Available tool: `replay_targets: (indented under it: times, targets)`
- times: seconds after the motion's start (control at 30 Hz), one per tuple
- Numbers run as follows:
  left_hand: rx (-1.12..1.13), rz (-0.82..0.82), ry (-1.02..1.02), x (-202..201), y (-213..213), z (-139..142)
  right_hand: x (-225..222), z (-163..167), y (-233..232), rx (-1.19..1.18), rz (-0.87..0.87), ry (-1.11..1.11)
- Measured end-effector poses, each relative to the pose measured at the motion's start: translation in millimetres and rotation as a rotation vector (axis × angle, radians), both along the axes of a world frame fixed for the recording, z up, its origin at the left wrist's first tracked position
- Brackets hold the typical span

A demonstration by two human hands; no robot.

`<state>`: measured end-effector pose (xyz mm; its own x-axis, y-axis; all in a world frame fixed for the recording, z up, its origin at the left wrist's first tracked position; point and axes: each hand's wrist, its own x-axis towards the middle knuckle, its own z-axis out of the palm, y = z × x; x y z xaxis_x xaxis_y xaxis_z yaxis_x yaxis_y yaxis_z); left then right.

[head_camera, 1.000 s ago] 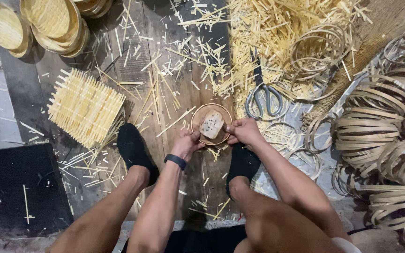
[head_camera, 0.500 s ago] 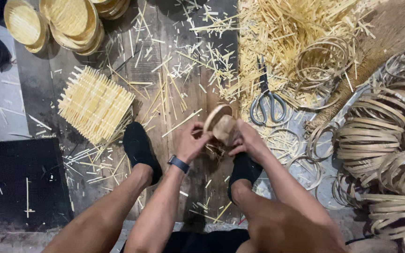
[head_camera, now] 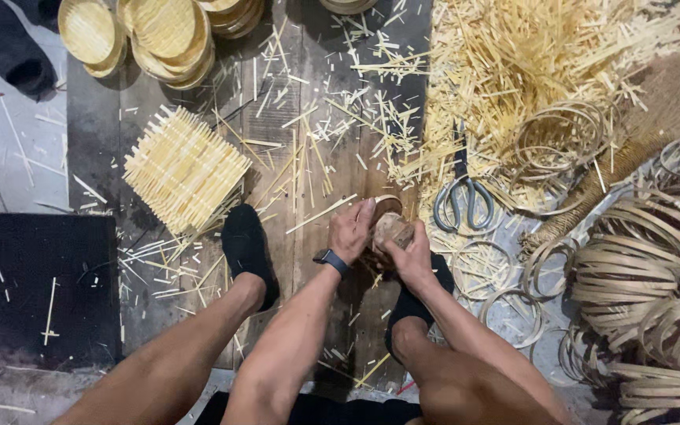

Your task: The person weaves a small, round basket using thin bamboo strips and a circular frame. They use shears to trim the excess bamboo and a small wooden block to press the strips into place. The finished baskets are stacked nearby.

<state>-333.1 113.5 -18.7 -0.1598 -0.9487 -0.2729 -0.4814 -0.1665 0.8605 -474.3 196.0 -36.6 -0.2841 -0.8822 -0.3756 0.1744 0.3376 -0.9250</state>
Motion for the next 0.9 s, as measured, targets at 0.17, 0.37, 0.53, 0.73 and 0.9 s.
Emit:
replay_targets:
  times: [0.17,0.37,0.53,0.73,0.9]
  targets:
    - [0.153,0.159,0.039,15,-13,-37,-12,18,4,0.099,0.042,-0.079]
    - [0.301,0.135,0.043,74,-68,-18,-36,47,10,0.094,0.016,-0.42]
    - [0.493,0.6,1.068,102,-130,29,-33,46,13,0.117,-0.032,-0.451]
    - [0.772,0.135,0.472,58,-64,-6,-21,43,9,0.118,0.084,-0.448]
    - [0.685,0.242,0.391,30,5,-38,-21,20,3,0.15,0.183,-0.474]
